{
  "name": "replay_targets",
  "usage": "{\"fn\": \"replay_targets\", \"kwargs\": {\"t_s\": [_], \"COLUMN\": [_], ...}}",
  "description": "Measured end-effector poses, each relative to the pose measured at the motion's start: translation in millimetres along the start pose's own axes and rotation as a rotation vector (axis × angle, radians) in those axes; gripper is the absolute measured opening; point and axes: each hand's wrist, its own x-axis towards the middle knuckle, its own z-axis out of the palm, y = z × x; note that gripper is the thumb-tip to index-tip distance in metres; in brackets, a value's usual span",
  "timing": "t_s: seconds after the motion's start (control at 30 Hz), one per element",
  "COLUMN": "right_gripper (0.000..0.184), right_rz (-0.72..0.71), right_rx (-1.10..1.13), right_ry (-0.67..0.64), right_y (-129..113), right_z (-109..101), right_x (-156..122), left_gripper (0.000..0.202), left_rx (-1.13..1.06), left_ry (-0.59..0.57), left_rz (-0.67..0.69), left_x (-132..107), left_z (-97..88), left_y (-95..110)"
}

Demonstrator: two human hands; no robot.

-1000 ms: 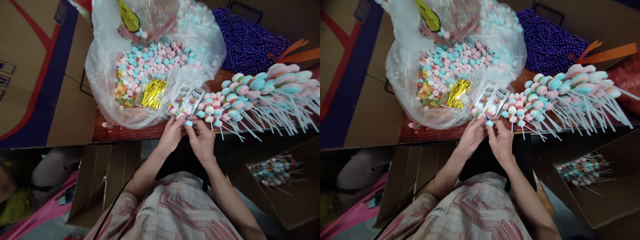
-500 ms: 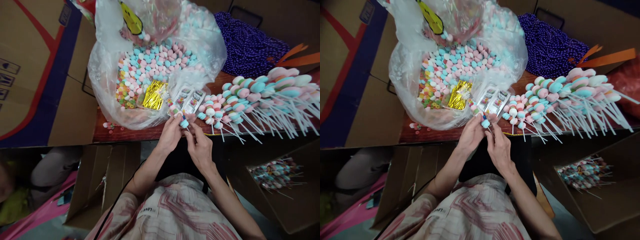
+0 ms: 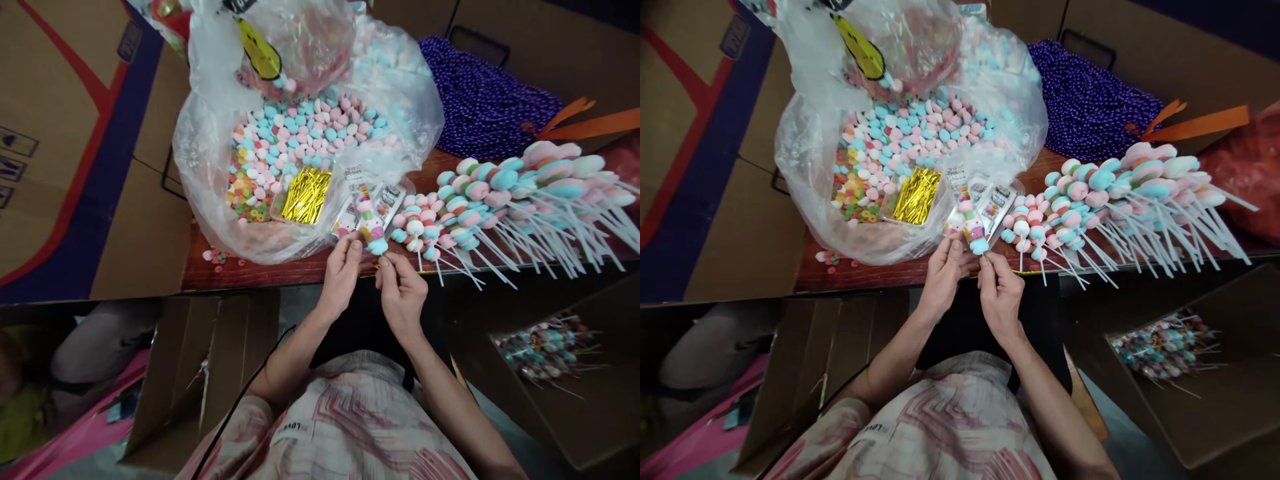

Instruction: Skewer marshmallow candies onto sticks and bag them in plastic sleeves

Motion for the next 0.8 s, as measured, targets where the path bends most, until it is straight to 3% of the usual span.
{"fn": "replay_targets", "kwargs": {"t_s": [0.2, 0.5, 0.8], "right_gripper": [0.013, 0.017, 0.016], "right_rz": [-0.089, -0.221, -0.061], "right_rx": [-0.097, -0.208, -0.142], "right_ry": [-0.006, 0.009, 0.061], "right_y": [6.8, 15.0, 7.9], "right_z": [-0.9, -1.1, -2.9], "right_x": [-4.2, -6.6, -5.3], "left_gripper": [0.038, 0.03, 0.026], "left_rx": [0.058, 0.052, 0.048], "left_ry": [0.065, 0.107, -0.082], "left_rz": [0.068, 0.026, 0.078], "left_x": [1.4, 3.7, 3.4], "left_z": [2.8, 7.9, -2.8], "left_y": [10.7, 14.0, 17.5]}}
